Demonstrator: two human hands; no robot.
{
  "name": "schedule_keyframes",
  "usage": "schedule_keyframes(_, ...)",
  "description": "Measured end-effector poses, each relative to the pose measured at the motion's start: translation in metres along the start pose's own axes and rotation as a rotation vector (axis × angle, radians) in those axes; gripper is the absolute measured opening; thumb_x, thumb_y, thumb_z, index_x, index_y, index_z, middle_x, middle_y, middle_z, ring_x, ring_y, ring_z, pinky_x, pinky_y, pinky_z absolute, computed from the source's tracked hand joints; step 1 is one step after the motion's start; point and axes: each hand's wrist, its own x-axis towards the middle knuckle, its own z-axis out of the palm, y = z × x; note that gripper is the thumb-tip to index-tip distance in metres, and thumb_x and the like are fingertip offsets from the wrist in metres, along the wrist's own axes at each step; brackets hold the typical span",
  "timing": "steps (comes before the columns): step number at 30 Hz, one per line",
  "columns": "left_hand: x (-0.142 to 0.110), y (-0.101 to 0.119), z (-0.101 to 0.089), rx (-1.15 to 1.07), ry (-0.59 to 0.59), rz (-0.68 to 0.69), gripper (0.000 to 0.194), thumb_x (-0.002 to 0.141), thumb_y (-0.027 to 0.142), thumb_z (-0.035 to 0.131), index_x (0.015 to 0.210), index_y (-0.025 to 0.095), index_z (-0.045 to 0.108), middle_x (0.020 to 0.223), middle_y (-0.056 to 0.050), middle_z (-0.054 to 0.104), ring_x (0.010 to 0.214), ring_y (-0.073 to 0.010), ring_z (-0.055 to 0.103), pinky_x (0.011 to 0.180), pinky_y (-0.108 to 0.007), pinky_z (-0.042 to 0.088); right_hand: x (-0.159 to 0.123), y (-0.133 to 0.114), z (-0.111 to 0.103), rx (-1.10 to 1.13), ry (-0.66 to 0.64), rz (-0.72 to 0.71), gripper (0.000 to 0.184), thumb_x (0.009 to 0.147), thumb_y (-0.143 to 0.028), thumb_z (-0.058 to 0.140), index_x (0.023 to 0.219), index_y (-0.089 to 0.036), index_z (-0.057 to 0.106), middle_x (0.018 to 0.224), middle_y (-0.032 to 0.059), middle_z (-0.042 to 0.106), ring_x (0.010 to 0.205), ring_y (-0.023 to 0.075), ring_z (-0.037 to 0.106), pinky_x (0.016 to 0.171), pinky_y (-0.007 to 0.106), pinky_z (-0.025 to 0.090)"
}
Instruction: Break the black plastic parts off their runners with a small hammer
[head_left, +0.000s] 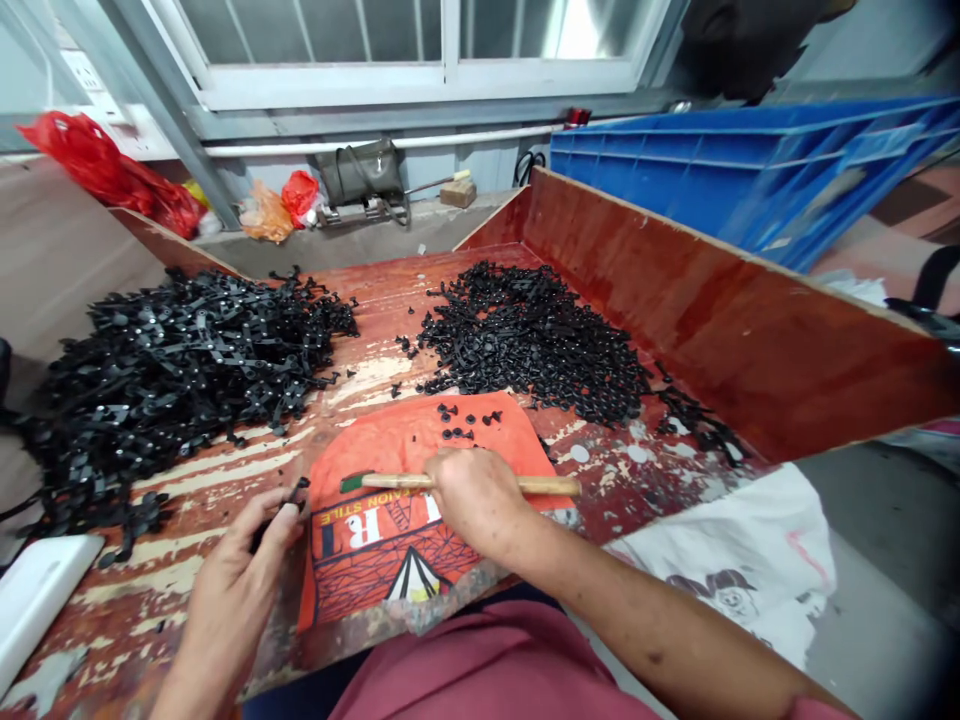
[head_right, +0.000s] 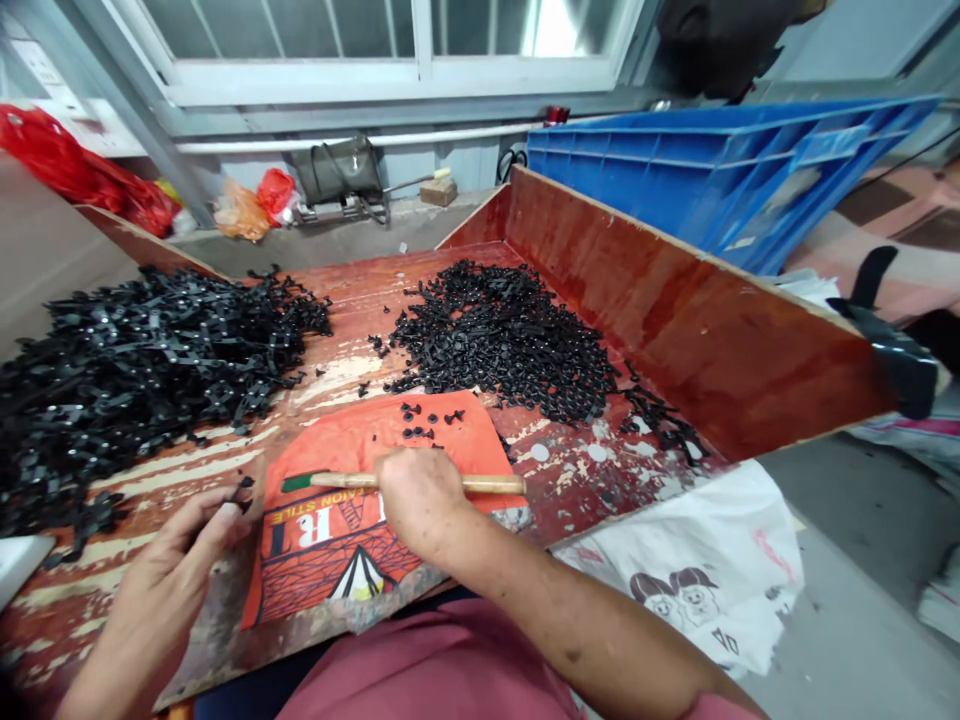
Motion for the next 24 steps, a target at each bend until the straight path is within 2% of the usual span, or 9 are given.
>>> schedule_keyframes(3,-0.005,0.003,-0.007,-0.207,-0.003,-0.057,0.034,0.084,0.056,0.059,0.095,0.024,0.062,0.081,0.001,0.063,0.082,-0.0177,0.057,0.077,-0.025,0.044,0.009,-0.007,-0.001,-0.011,-0.001,-0.005,0.019,0.088,-0.017,0.056,0.093,-0.019,0.074,0.091,0.0119,0.075,0.083,0.0244,0.069,0.07,0.03,0.048)
schedule_keyframes(6,-0.003,0.012,-0.004,-0.249,-0.023,-0.063,0.032,0.083,0.054,0.062,0.086,0.023,0.063,0.078,0.002,0.061,0.077,-0.0158,0.054,0.071,-0.023,0.043,0.015,-0.008,-0.003,0.004,0.006,0.003,0.017,0.088,-0.022,0.059,0.091,-0.018,0.075,0.089,0.0113,0.076,0.081,0.0242,0.069,0.07,0.03,0.047)
schedule_keyframes(9,0.004,0.024,0.006,-0.16,-0.104,0.005,0.031,0.08,0.053,0.065,0.086,0.022,0.066,0.082,0.001,0.063,0.079,-0.0166,0.055,0.069,-0.023,0.042,0.01,0.004,-0.011,0.045,0.032,0.012,0.015,0.089,-0.026,0.06,0.093,-0.023,0.075,0.09,0.0061,0.077,0.081,0.0208,0.069,0.069,0.027,0.045)
schedule_keyframes(12,0.015,0.035,0.024,-0.015,-0.22,0.135,0.03,0.081,0.05,0.062,0.081,0.021,0.067,0.081,0.0,0.064,0.078,-0.0185,0.056,0.068,-0.024,0.042,-0.008,0.027,-0.022,0.127,0.091,0.032,0.023,0.093,-0.03,0.057,0.111,-0.029,0.07,0.095,0.0006,0.076,0.082,0.0173,0.068,0.069,0.024,0.044)
schedule_keyframes(15,0.023,0.041,0.045,0.111,-0.313,0.236,0.032,0.086,0.049,0.054,0.077,0.02,0.066,0.077,0.0,0.065,0.078,-0.0196,0.059,0.07,-0.025,0.043,-0.034,0.051,-0.029,0.379,0.182,0.076,0.031,0.095,-0.031,0.052,0.122,-0.03,0.067,0.098,0.0,0.076,0.08,0.0174,0.067,0.068,0.025,0.044)
schedule_keyframes(19,0.024,0.043,0.068,0.242,-0.315,0.3,0.032,0.091,0.047,0.047,0.083,0.023,0.067,0.084,0.001,0.071,0.086,-0.0208,0.064,0.075,-0.027,0.045,-0.062,0.071,-0.021,0.416,0.164,0.143,0.036,0.096,-0.032,0.046,0.126,-0.031,0.066,0.091,-0.0005,0.075,0.072,0.0175,0.064,0.063,0.025,0.041)
schedule_keyframes(24,0.018,0.047,0.078,0.425,-0.275,0.341,0.033,0.094,0.045,0.044,0.094,0.025,0.07,0.094,-0.002,0.073,0.094,-0.0239,0.065,0.081,-0.031,0.044,-0.073,0.078,-0.006,0.454,0.156,0.18,0.035,0.095,-0.032,0.048,0.125,-0.029,0.067,0.085,-0.0011,0.072,0.071,0.0175,0.063,0.062,0.025,0.042)
